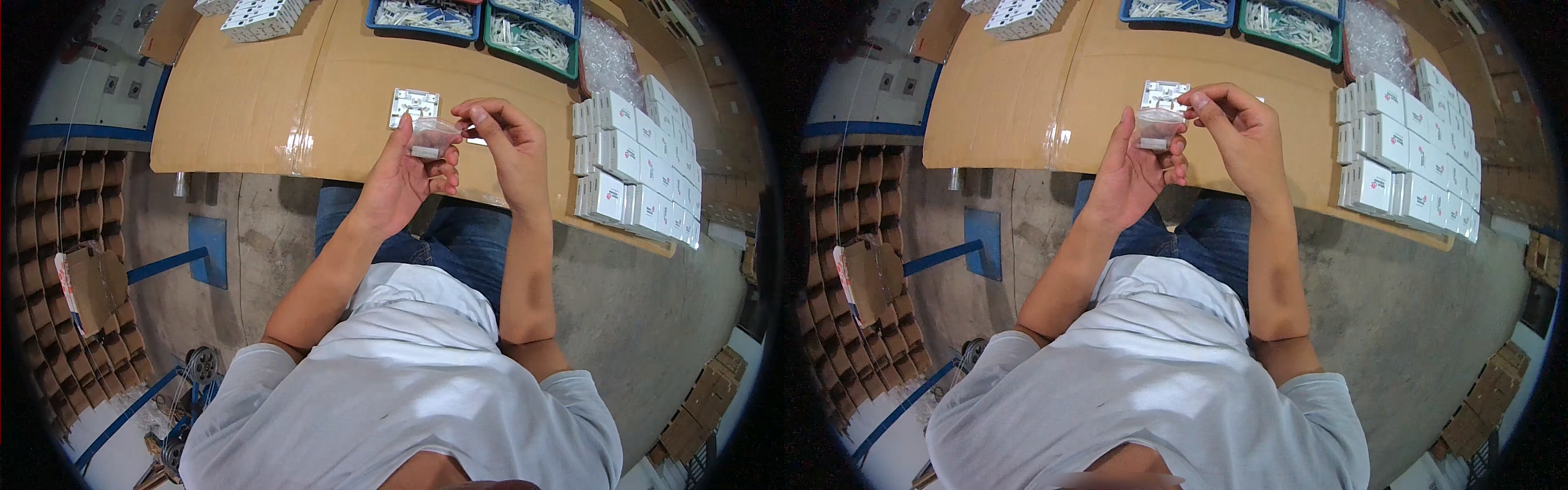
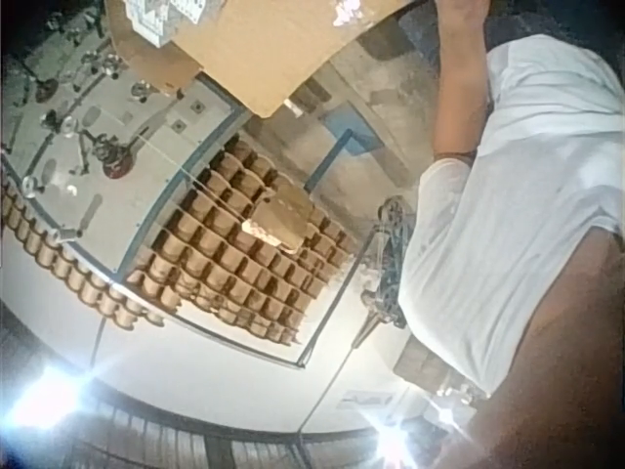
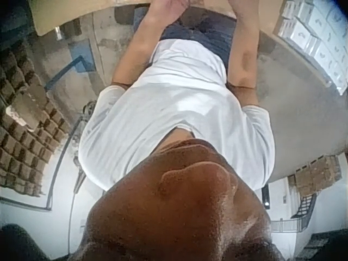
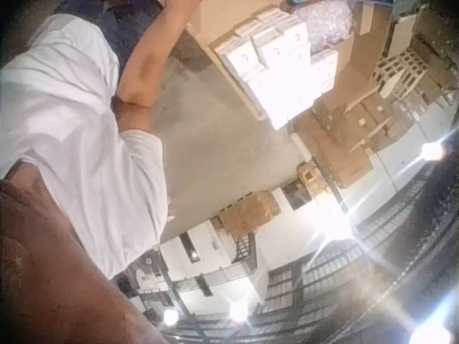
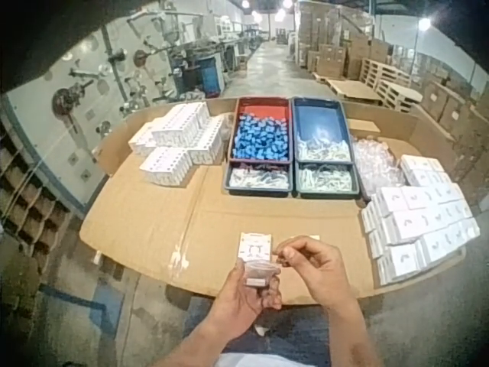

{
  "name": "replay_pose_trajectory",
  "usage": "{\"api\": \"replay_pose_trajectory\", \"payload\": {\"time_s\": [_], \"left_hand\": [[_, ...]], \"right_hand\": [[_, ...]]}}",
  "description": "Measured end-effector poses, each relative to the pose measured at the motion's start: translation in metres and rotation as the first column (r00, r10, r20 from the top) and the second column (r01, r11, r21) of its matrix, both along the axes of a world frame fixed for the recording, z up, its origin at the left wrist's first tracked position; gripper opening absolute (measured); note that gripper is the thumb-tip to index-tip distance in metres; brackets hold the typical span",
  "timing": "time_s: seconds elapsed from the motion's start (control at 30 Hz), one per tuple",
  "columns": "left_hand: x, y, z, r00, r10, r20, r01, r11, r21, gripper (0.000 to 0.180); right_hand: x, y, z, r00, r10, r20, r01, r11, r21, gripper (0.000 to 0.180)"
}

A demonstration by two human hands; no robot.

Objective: The person is assembling and packaging small electronic components into a white box at a workbench.

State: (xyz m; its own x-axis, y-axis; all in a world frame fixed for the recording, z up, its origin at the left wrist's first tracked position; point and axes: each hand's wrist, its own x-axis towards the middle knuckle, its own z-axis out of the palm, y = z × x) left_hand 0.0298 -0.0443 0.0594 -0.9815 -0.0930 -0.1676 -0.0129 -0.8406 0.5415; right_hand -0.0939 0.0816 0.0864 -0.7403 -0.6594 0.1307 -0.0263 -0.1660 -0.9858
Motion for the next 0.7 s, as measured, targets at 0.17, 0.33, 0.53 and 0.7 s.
{"api": "replay_pose_trajectory", "payload": {"time_s": [0.17, 0.33, 0.53, 0.7], "left_hand": [[0.000, -0.001, -0.001, 1.000, -0.002, 0.017, 0.002, 1.000, 0.004, 0.070], [-0.001, -0.001, -0.001, 1.000, -0.012, 0.028, 0.011, 1.000, 0.009, 0.069], [0.005, -0.006, -0.010, 0.998, -0.034, 0.059, 0.035, 0.999, -0.007, 0.067], [0.013, -0.010, -0.021, 0.994, -0.026, 0.104, 0.029, 0.999, -0.027, 0.063]], "right_hand": [[-0.003, -0.001, -0.002, 1.000, -0.001, 0.020, 0.001, 1.000, 0.003, 0.018], [-0.021, 0.002, -0.011, 0.999, -0.051, 0.009, 0.050, 0.998, 0.045, 0.016], [-0.087, 0.014, -0.041, 0.956, -0.228, -0.184, 0.264, 0.942, 0.206, 0.017], [-0.175, 0.024, -0.076, 0.867, -0.291, -0.405, 0.430, 0.848, 0.311, 0.016]]}}
